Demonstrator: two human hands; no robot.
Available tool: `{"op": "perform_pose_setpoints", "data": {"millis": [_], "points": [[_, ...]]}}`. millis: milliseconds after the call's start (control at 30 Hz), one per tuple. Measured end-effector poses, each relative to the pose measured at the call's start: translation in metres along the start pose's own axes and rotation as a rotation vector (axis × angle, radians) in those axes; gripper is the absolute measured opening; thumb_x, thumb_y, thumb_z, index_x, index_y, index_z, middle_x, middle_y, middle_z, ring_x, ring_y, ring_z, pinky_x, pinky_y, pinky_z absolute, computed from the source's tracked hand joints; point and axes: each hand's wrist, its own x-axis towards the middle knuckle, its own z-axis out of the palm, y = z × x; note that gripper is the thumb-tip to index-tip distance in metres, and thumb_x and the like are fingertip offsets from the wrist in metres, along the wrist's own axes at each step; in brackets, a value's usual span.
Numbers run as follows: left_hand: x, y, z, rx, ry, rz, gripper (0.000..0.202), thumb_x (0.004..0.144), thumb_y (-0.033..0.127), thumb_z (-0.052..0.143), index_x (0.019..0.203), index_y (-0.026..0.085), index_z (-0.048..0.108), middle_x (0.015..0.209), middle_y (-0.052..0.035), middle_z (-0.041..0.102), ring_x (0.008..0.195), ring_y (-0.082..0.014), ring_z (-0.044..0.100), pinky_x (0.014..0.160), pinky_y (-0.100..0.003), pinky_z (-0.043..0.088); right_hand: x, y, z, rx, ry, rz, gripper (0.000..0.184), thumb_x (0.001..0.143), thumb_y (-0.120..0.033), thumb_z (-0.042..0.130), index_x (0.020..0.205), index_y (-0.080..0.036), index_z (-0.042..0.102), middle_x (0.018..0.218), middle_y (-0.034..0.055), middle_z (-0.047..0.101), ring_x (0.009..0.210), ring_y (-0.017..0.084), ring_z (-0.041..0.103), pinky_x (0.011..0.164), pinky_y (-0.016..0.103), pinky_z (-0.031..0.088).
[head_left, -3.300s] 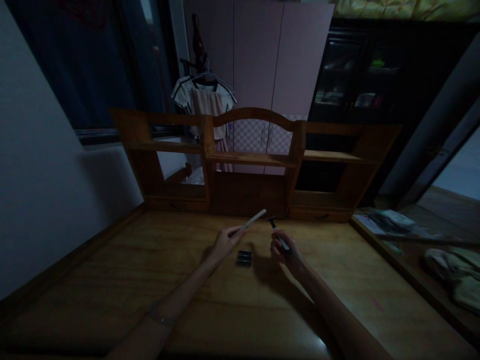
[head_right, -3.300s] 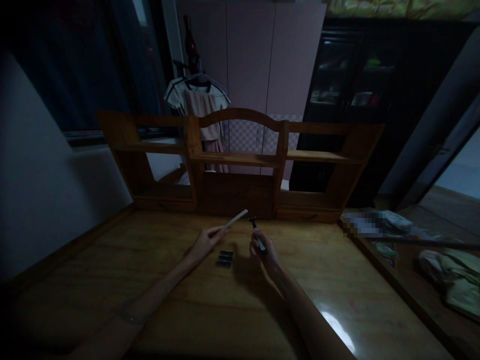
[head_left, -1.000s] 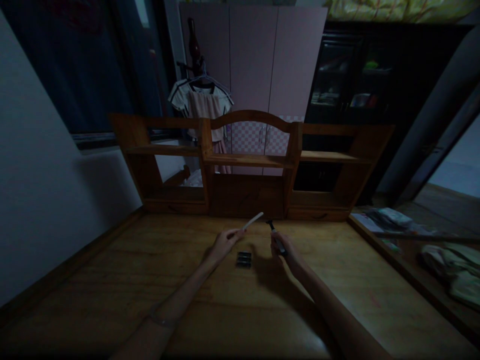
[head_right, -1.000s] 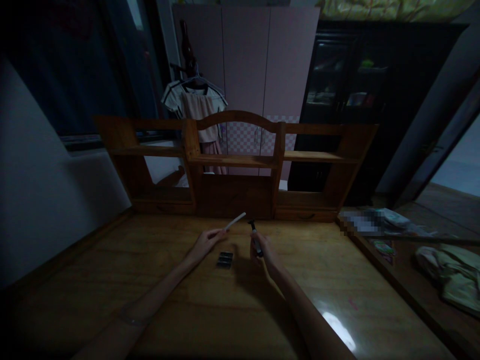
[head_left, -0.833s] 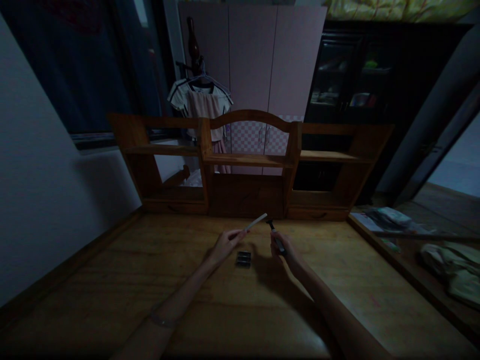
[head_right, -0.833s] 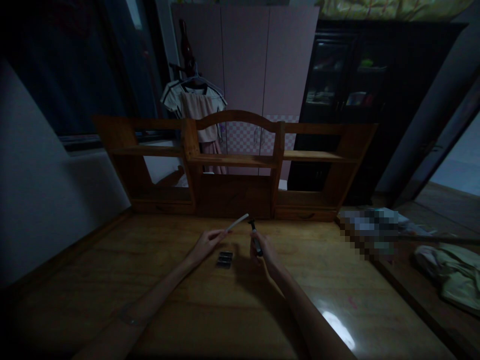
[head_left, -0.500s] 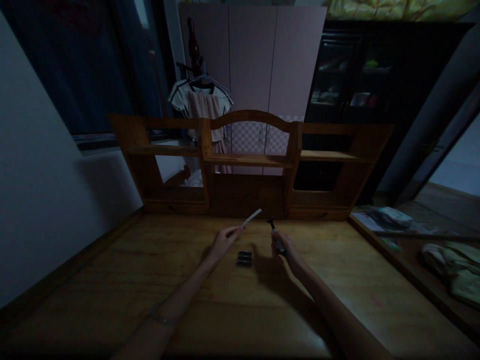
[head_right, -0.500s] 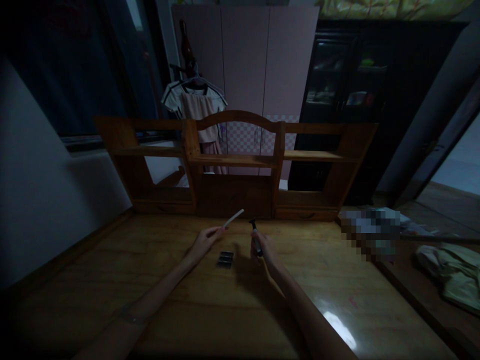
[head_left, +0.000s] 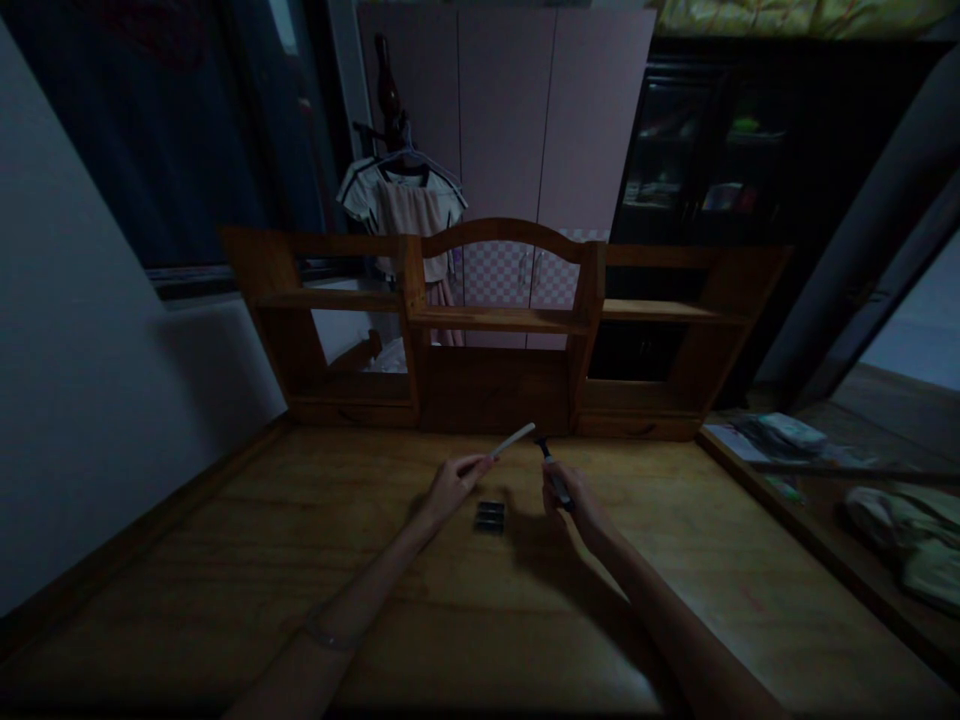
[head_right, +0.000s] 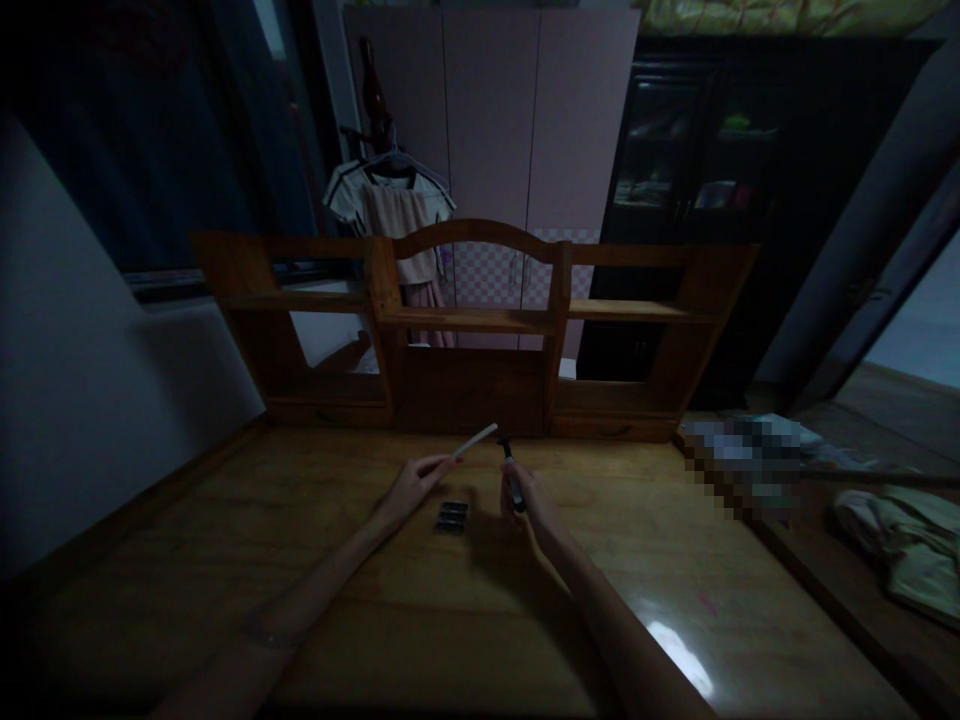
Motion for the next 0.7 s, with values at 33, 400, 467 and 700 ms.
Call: {"op": "perform_pose_setpoints", "data": {"millis": [33,400,467,700], "points": [[-0.0003,0.0006,0.0009,-0.001,-0.021,-0.001,0.037,0.084,0.044,0.054,0.099,0.015,0.069,0.102,-0.0065,0.069,0.095,-0.0222,0.061,0.085,-0.029,0.045,0.0002,0.0006,0.0,-0.002,-0.003,0.006,0.042,0.086,-0.044,0.044,0.054,-0.018,0.041,0.039,-0.0045,0.037,0.03,0.008,0.036,0.032,0.021,0.021],[0.0001,0.0025,0.001,-0.01,-0.005,0.008,0.038,0.083,0.045,0.054,0.101,0.015,0.069,0.103,-0.0072,0.068,0.098,-0.0224,0.061,0.088,-0.03,0.045,-0.0016,-0.0004,0.0002,-0.025,-0.007,0.011,0.044,0.086,-0.048,0.043,0.054,-0.019,0.04,0.038,-0.0049,0.035,0.031,0.008,0.035,0.032,0.02,0.021],[-0.0013,0.0043,0.0023,0.003,-0.037,0.004,0.038,0.084,0.045,0.053,0.1,0.014,0.069,0.102,-0.0073,0.069,0.096,-0.0225,0.061,0.086,-0.03,0.045,-0.0009,0.0003,0.0002,-0.031,-0.003,0.01,0.044,0.086,-0.049,0.043,0.054,-0.019,0.04,0.038,-0.0049,0.035,0.031,0.008,0.036,0.033,0.02,0.021],[-0.0031,0.0065,0.0015,0.065,-0.003,-0.01,0.036,0.085,0.044,0.052,0.097,0.015,0.07,0.097,-0.0065,0.069,0.09,-0.022,0.062,0.081,-0.029,0.046,0.0008,0.0029,-0.0016,-0.016,-0.015,0.025,0.043,0.085,-0.051,0.042,0.056,-0.02,0.041,0.039,-0.0046,0.036,0.031,0.009,0.035,0.031,0.021,0.022]]}}
